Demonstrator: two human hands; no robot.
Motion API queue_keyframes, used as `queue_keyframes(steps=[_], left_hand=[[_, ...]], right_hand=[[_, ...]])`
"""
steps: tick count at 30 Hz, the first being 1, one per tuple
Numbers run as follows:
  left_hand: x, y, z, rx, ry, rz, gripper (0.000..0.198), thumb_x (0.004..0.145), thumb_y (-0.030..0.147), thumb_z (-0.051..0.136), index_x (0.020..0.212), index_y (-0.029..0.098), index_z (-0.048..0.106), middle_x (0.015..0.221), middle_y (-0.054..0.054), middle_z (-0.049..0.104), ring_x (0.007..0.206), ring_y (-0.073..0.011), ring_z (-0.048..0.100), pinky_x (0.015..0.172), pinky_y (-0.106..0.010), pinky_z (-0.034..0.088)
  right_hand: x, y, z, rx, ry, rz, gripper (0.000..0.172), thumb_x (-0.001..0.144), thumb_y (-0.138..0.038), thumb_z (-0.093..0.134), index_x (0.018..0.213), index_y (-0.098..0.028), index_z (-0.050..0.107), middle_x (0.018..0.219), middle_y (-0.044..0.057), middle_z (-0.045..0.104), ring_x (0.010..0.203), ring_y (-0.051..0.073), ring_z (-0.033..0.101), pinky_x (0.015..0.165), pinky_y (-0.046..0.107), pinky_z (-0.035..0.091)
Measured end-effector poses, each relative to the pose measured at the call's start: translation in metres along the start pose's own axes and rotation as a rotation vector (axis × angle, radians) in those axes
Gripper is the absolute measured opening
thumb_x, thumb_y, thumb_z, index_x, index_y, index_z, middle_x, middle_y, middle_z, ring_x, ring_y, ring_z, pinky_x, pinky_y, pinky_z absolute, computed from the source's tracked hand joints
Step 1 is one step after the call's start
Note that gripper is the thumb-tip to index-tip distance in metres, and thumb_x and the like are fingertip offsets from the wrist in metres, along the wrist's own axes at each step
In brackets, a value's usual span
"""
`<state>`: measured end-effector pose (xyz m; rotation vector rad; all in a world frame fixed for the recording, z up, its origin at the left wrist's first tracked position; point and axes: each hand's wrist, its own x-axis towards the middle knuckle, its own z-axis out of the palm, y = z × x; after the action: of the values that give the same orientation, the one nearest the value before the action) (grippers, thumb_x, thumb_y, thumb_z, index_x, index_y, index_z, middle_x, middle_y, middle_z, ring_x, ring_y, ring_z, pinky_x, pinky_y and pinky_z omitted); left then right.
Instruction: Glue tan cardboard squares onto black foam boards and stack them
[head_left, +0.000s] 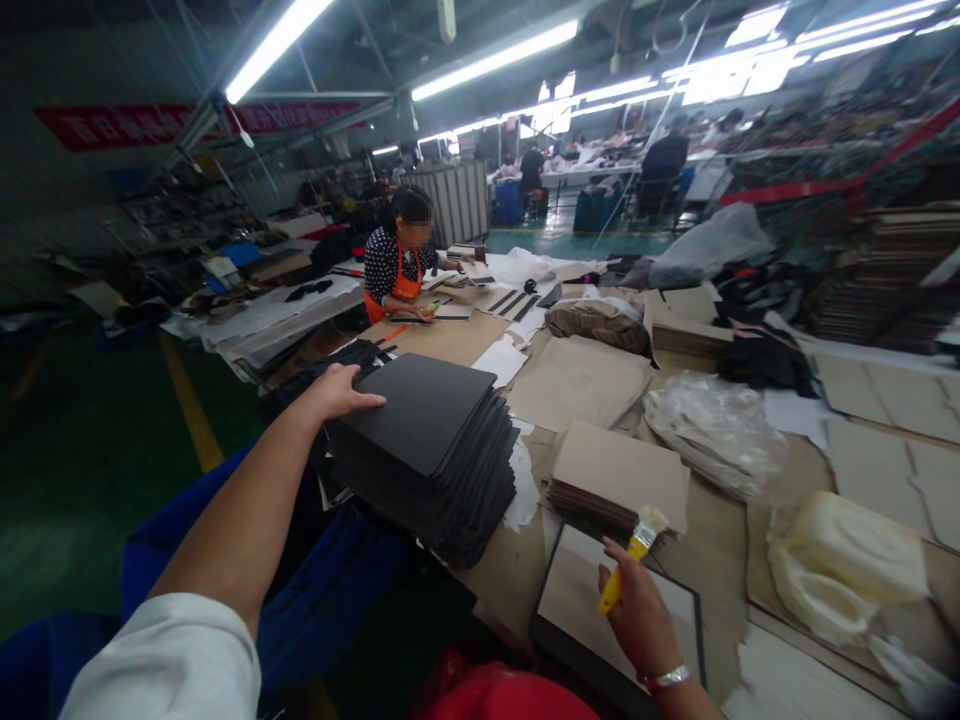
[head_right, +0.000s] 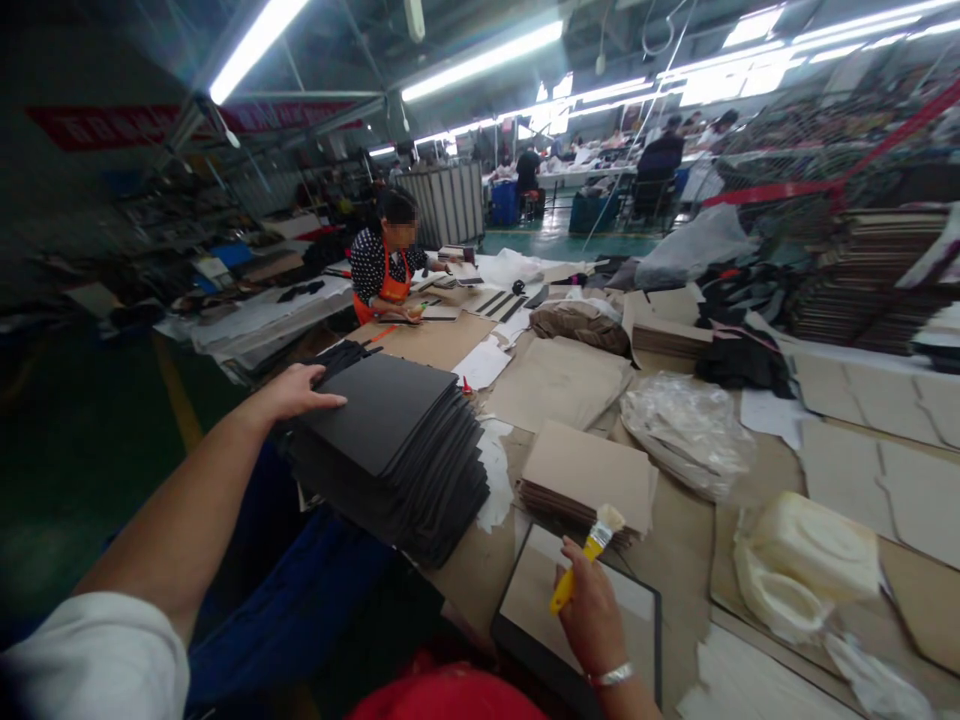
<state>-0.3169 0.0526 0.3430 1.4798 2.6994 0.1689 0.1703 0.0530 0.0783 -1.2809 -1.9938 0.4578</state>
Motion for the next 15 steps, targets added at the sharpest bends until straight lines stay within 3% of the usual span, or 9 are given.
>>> queue_keyframes(steps=[5,9,12,15], left_hand=[[0.012,-0.007,-0.001,-0.041,-0.100,0.010,0.063,0.053,0.058,0.070,0.099,0.016,0.066,0.106,-0.011,0.067,0.095,-0.0252,0.063,0.079,-0.028,0.049],[0.014,-0.006,-0.004,0.004,-0.032,-0.032,0.059,0.054,0.051,0.072,0.101,0.015,0.065,0.103,-0.011,0.067,0.092,-0.0245,0.063,0.076,-0.028,0.049],[-0.009,0.007,-0.018,-0.068,0.109,-0.053,0.057,0.062,0.051,0.067,0.105,0.013,0.063,0.099,-0.006,0.067,0.089,-0.0193,0.062,0.079,-0.029,0.048],[-0.049,0.024,-0.035,-0.226,0.353,-0.094,0.057,0.073,0.060,0.052,0.107,0.016,0.062,0.086,0.003,0.064,0.076,-0.0108,0.060,0.076,-0.032,0.048]], right_hand=[[-0.007,0.005,-0.007,-0.043,-0.007,0.029,0.031,0.081,-0.033,0.045,0.112,-0.039,0.046,0.112,0.010,0.062,0.100,0.030,0.063,0.085,0.048,0.052],[-0.012,0.007,-0.011,-0.040,-0.001,0.023,0.030,0.084,-0.031,0.043,0.113,-0.037,0.047,0.112,0.008,0.062,0.104,0.028,0.061,0.089,0.047,0.051],[-0.012,0.006,-0.017,-0.029,0.033,0.012,0.028,0.083,-0.030,0.046,0.111,-0.031,0.049,0.112,0.010,0.062,0.103,0.027,0.061,0.089,0.047,0.051],[-0.009,-0.002,-0.030,0.031,0.062,0.075,0.028,0.083,-0.033,0.048,0.109,-0.022,0.050,0.111,0.012,0.062,0.100,0.027,0.062,0.088,0.048,0.050]])
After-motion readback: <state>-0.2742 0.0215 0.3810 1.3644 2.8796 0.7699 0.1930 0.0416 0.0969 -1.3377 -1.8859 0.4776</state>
